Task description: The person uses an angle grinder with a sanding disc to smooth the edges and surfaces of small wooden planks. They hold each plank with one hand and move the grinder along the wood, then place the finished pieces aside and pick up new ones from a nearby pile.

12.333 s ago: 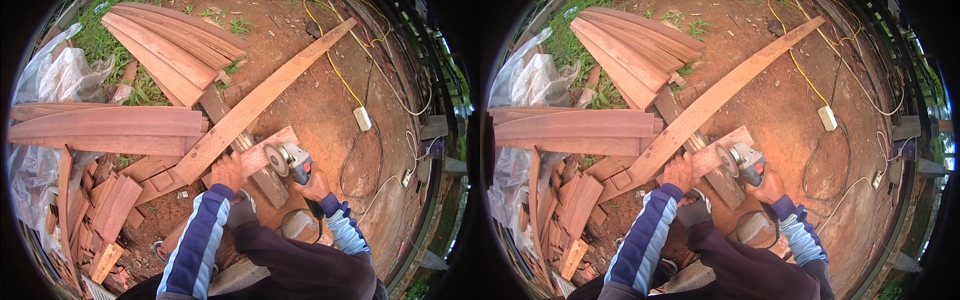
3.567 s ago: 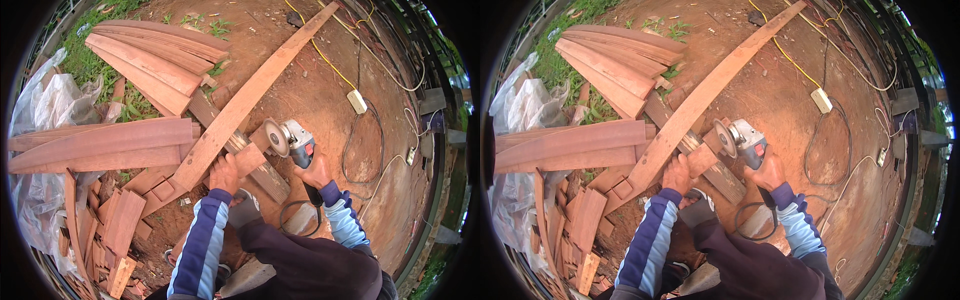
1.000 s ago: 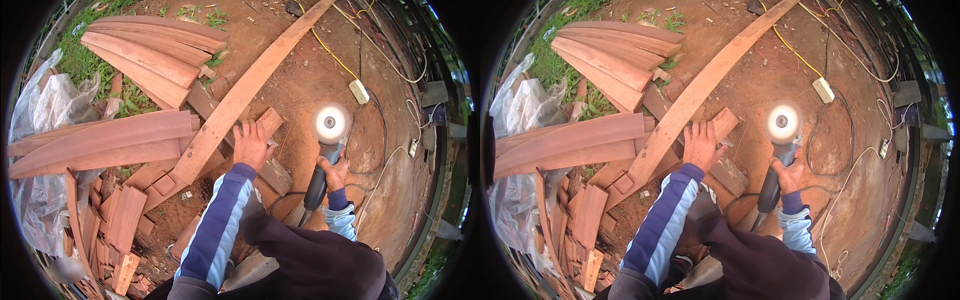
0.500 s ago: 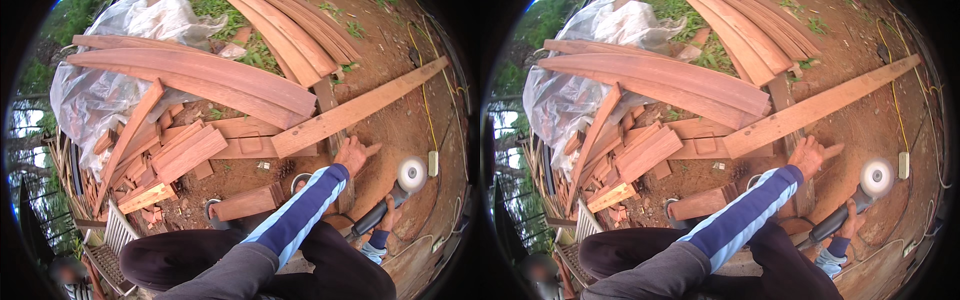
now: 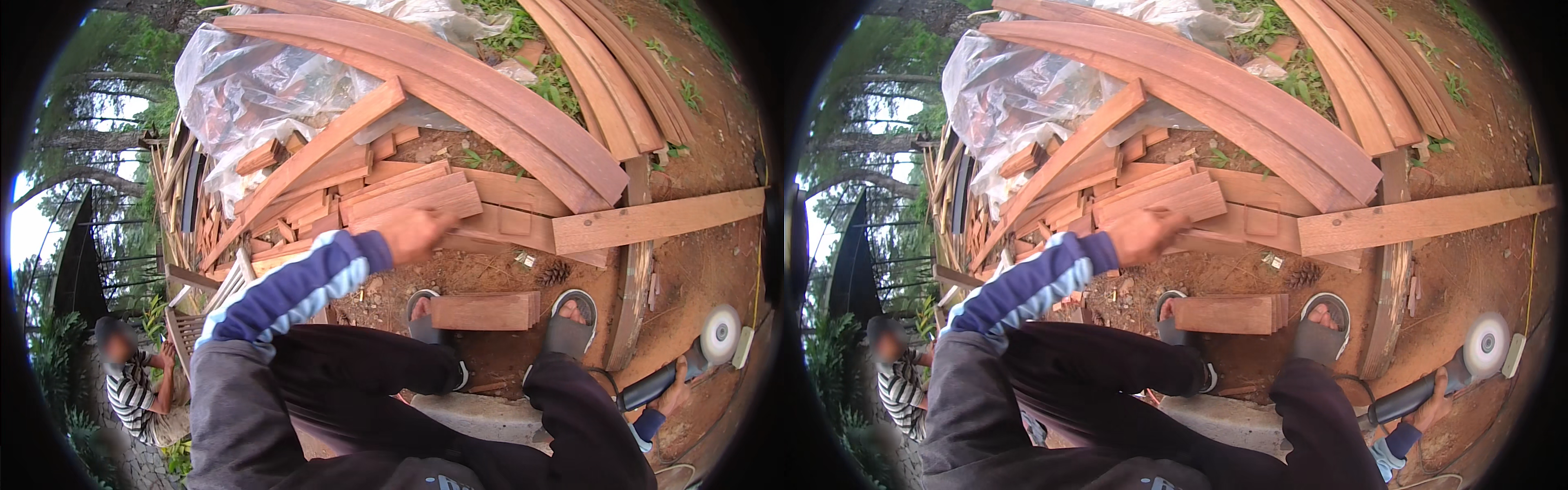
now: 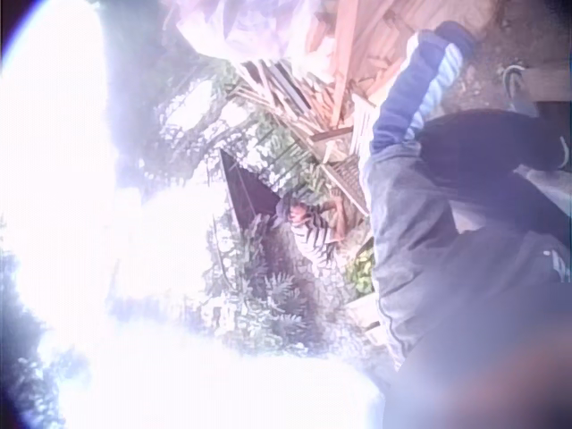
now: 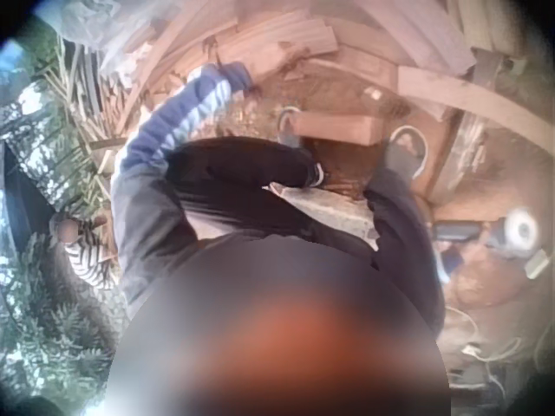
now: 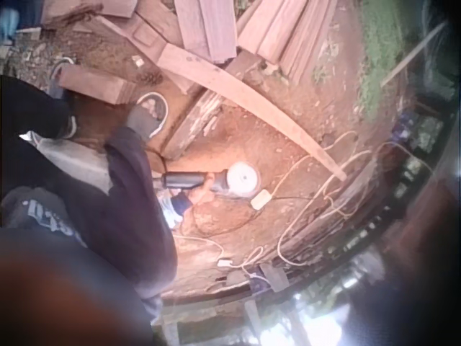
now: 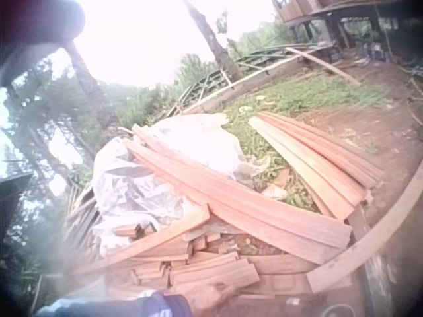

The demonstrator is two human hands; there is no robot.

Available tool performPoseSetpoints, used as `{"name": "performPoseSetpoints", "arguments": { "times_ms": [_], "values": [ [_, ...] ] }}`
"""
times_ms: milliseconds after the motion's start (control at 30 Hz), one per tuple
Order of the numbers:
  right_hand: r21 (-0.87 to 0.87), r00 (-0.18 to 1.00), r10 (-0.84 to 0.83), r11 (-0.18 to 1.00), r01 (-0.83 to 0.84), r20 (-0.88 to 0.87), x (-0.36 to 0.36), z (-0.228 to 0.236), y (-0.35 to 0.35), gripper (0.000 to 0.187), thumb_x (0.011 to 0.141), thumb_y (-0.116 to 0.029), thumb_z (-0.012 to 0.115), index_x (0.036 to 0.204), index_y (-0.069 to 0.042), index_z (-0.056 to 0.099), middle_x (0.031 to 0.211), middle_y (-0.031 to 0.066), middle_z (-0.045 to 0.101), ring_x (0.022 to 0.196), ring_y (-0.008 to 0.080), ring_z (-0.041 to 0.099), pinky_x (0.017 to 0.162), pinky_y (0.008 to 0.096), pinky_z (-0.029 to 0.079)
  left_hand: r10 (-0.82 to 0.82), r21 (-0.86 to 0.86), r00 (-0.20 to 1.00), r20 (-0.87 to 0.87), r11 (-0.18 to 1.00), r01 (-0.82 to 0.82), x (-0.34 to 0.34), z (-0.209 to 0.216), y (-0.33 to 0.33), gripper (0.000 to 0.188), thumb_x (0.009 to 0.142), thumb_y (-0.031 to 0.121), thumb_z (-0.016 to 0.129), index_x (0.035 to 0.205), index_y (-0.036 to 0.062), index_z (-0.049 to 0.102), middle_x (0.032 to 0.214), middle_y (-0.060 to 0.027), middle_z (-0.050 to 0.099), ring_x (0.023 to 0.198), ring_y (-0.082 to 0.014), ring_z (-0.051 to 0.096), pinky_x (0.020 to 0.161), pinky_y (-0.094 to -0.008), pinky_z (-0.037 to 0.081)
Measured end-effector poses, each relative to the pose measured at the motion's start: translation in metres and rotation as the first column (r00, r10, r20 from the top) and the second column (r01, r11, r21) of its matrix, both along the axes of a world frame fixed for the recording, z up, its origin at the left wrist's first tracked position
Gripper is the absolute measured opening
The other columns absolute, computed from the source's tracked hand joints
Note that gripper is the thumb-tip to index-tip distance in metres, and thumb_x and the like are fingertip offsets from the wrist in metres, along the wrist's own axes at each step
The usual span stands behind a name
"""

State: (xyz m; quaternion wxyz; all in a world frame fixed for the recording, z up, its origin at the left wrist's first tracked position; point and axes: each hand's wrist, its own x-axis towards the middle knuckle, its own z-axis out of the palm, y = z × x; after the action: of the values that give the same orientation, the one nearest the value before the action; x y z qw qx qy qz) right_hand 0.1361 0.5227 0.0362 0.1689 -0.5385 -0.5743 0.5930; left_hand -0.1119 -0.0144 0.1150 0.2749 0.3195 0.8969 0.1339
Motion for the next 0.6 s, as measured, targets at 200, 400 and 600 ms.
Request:
{"name": "performPoseSetpoints", "arguments": {
  "times_ms": [200,400,600],
  "values": [
    [-0.003,0.996,0.069,0.998,-0.069,0.064,-0.007,-0.003,-0.002,0.041,0.079,-0.028,0.076,0.101,0.002,0.058,0.075,0.0089,0.060,0.061,0.0160,0.058,0.055,0.0272,0.048,0.604,-0.087,0.793,-0.078,0.788,-0.609,0.095,0.046,-0.219,0.015,0.084,0.009,0.065,0.097,0.0053,0.057,0.075,-0.0136,0.063,0.069,-0.0236,0.065,0.062,-0.0369,0.050],
    [-0.006,0.998,0.063,0.998,-0.063,0.000,-0.015,0.006,-0.011,0.036,0.080,-0.026,0.075,0.095,0.001,0.056,0.070,0.0095,0.058,0.055,0.0163,0.056,0.051,0.0269,0.047,0.854,-0.371,0.503,-0.131,0.429,-0.824,0.218,0.030,-0.287,0.041,0.079,0.013,0.073,0.114,0.0085,0.053,0.079,-0.0163,0.065,0.081,-0.0297,0.066,0.073,-0.0413,0.051],
    [0.102,0.993,0.119,0.988,-0.120,0.018,-0.022,0.014,-0.021,0.036,0.080,-0.024,0.073,0.097,0.001,0.055,0.070,0.0081,0.058,0.057,0.0152,0.057,0.052,0.0266,0.046,0.755,-0.372,0.608,-0.246,0.505,-0.779,0.218,0.009,-0.312,0.083,0.077,0.024,0.075,0.143,0.0075,0.027,0.120,-0.0328,0.054,0.109,-0.0463,0.055,0.090,-0.0475,0.046]
  ]
}}
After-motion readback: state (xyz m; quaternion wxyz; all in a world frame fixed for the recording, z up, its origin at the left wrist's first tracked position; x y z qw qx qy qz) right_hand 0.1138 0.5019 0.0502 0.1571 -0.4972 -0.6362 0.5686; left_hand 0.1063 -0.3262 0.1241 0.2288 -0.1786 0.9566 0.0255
